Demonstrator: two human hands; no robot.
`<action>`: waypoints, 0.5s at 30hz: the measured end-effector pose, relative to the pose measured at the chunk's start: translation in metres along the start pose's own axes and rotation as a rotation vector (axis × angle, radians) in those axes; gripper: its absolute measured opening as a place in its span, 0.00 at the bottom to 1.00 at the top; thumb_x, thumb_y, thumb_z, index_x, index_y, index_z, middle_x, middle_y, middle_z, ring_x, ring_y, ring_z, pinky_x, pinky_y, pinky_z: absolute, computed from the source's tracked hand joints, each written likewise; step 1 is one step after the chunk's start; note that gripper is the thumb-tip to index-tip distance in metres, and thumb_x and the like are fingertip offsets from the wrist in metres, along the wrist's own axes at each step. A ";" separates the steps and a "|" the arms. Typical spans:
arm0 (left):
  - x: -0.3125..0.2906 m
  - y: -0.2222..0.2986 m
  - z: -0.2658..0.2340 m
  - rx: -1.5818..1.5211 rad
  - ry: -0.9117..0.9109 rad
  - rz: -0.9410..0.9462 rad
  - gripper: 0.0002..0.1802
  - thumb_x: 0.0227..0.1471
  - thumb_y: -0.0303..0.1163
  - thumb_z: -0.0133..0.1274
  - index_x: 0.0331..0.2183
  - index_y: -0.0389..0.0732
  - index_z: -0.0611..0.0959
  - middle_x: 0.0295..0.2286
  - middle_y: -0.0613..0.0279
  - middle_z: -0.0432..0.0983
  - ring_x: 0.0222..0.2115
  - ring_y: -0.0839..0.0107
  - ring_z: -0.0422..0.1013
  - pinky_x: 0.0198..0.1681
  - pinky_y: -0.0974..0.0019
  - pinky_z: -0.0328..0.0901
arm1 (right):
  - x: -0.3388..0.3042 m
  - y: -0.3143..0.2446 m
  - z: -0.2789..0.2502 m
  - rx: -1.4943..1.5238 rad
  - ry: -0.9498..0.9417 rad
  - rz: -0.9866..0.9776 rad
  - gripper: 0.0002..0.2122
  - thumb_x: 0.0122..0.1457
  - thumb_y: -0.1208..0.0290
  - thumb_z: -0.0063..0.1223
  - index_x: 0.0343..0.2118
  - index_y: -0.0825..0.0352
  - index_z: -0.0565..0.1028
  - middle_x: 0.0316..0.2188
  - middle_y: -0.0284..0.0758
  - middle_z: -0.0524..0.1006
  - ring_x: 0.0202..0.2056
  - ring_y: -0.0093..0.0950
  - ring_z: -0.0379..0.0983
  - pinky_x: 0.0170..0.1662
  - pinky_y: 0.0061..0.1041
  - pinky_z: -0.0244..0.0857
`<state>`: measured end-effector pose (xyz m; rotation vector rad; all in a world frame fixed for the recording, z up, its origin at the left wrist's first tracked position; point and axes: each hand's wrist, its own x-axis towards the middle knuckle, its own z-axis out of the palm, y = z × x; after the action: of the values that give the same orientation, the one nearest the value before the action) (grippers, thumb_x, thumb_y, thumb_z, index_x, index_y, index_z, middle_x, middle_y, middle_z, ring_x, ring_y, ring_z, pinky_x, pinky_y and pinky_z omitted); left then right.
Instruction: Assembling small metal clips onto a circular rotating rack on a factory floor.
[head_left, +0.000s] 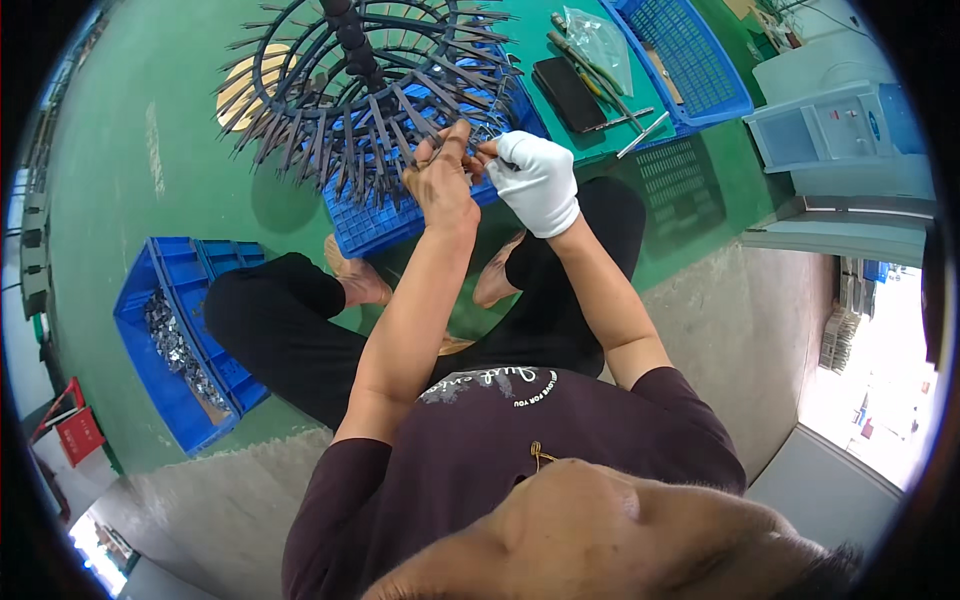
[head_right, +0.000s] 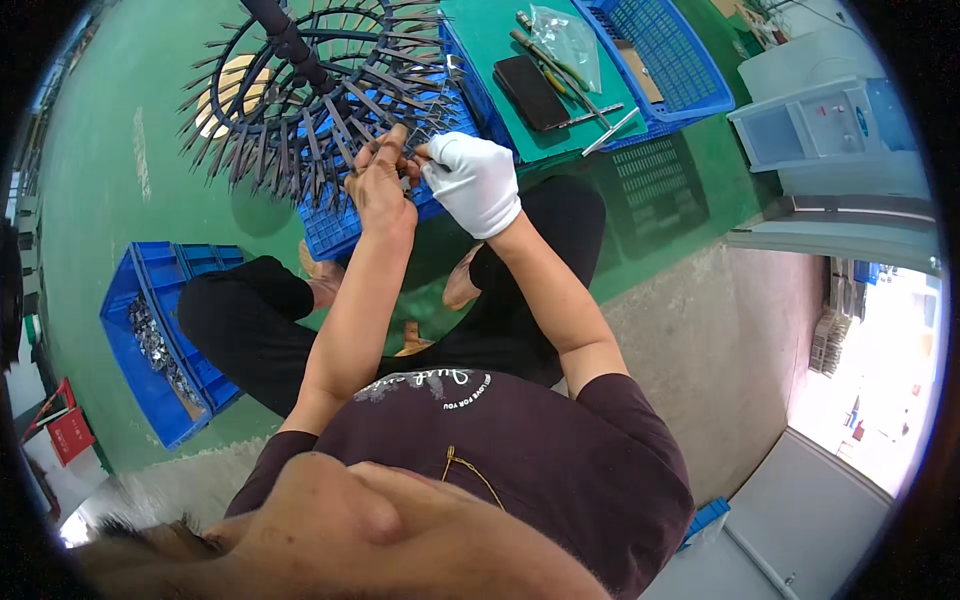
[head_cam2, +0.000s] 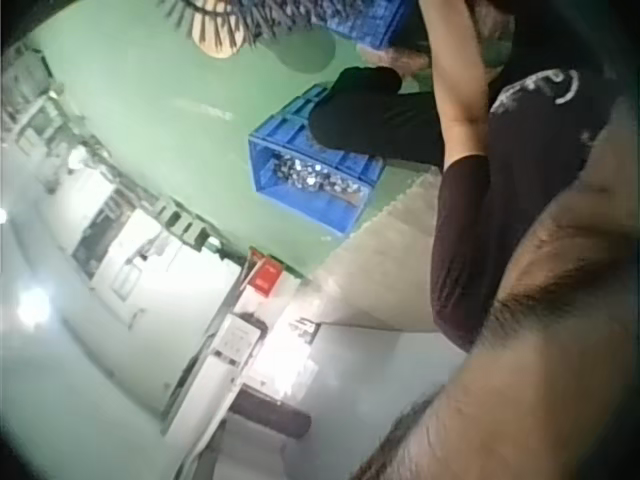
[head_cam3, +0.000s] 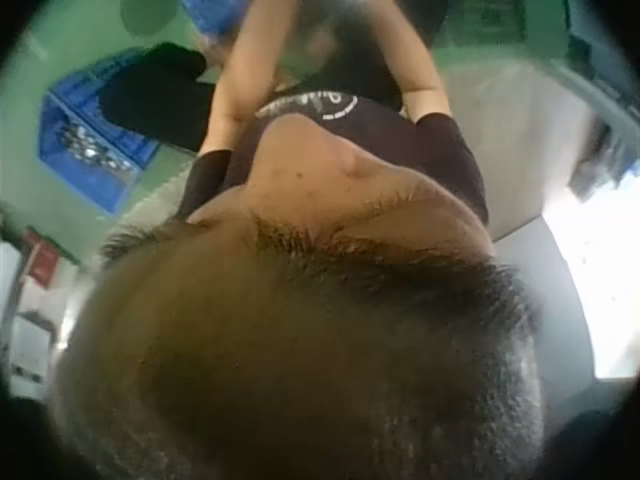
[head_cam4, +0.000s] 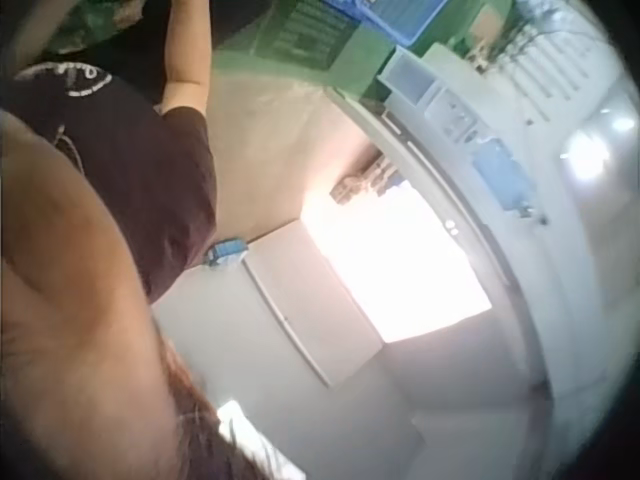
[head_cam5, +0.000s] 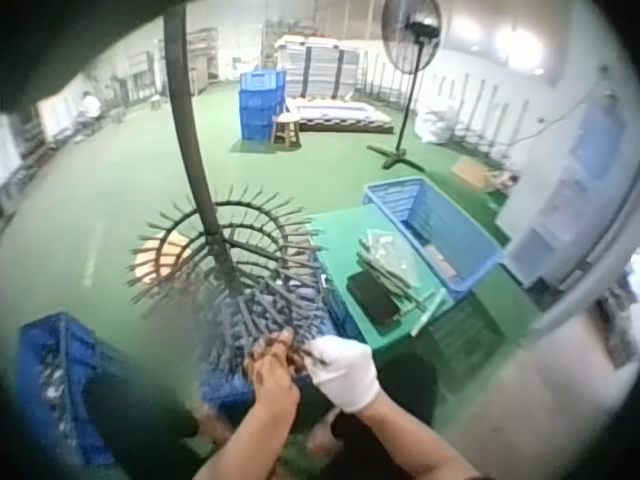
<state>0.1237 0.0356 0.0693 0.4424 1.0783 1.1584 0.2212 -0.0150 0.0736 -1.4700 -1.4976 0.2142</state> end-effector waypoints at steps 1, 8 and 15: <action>0.000 0.000 0.000 -0.003 0.003 0.003 0.13 0.46 0.29 0.61 0.33 0.36 0.75 0.16 0.65 0.67 0.13 0.76 0.62 0.17 0.74 0.58 | 0.001 -0.001 -0.001 -0.072 -0.006 -0.067 0.08 0.43 0.87 0.56 0.30 0.74 0.78 0.23 0.35 0.78 0.20 0.25 0.70 0.26 0.22 0.65; -0.001 0.001 0.000 -0.002 0.008 -0.007 0.12 0.46 0.29 0.62 0.31 0.37 0.75 0.17 0.66 0.67 0.13 0.76 0.62 0.17 0.75 0.57 | 0.001 -0.003 -0.001 0.046 -0.026 0.058 0.07 0.44 0.85 0.56 0.29 0.74 0.78 0.23 0.36 0.79 0.20 0.27 0.71 0.26 0.23 0.65; -0.009 0.005 -0.007 -0.019 -0.081 -0.042 0.13 0.47 0.34 0.62 0.32 0.38 0.77 0.17 0.66 0.68 0.13 0.77 0.63 0.15 0.76 0.55 | -0.002 -0.003 0.000 0.068 -0.003 0.065 0.06 0.44 0.84 0.57 0.28 0.73 0.78 0.21 0.35 0.78 0.19 0.27 0.69 0.25 0.23 0.65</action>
<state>0.1156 0.0276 0.0740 0.4462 1.0013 1.1043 0.2185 -0.0168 0.0748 -1.4660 -1.4325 0.3036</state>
